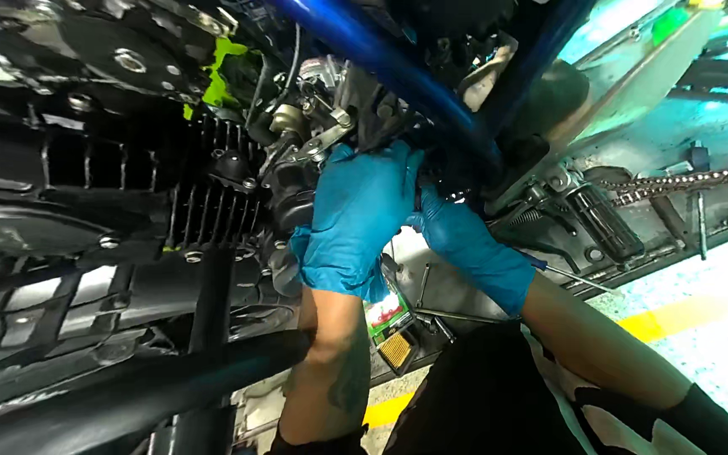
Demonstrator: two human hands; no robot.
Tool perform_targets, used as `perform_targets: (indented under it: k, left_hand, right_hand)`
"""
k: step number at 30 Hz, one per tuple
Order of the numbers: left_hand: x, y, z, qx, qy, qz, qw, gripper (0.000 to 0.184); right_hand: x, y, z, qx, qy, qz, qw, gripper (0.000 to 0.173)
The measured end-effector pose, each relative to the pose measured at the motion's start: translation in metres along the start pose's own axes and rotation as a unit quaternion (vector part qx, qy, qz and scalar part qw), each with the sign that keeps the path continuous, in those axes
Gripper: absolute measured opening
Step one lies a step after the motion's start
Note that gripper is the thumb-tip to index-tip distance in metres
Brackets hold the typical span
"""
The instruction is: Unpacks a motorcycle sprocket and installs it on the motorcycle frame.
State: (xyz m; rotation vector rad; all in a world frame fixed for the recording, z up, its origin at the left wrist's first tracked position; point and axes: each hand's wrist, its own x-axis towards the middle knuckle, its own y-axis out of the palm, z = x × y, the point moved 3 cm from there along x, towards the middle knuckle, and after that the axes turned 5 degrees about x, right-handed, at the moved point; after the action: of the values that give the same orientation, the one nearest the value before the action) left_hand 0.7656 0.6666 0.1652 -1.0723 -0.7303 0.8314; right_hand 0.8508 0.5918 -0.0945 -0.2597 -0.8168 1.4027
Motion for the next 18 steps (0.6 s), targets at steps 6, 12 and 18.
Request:
perform_targets:
  k: [6,12,18]
  left_hand:
    - [-0.001,0.008,0.0,-0.028,-0.021,-0.085,0.996,0.041]
    - [0.003,0.002,-0.001,-0.032,0.002,-0.049,0.998,0.041]
    - [0.007,-0.007,0.001,-0.062,-0.029,0.031,0.997,0.046]
  right_hand:
    - [0.101,-0.081,0.103,0.059,0.078,0.039,0.994,0.032]
    - [0.09,-0.082,0.105,0.05,0.07,0.005,0.996,0.034]
    - [0.017,-0.11,0.096,-0.02,-0.015,-0.034,0.999,0.029]
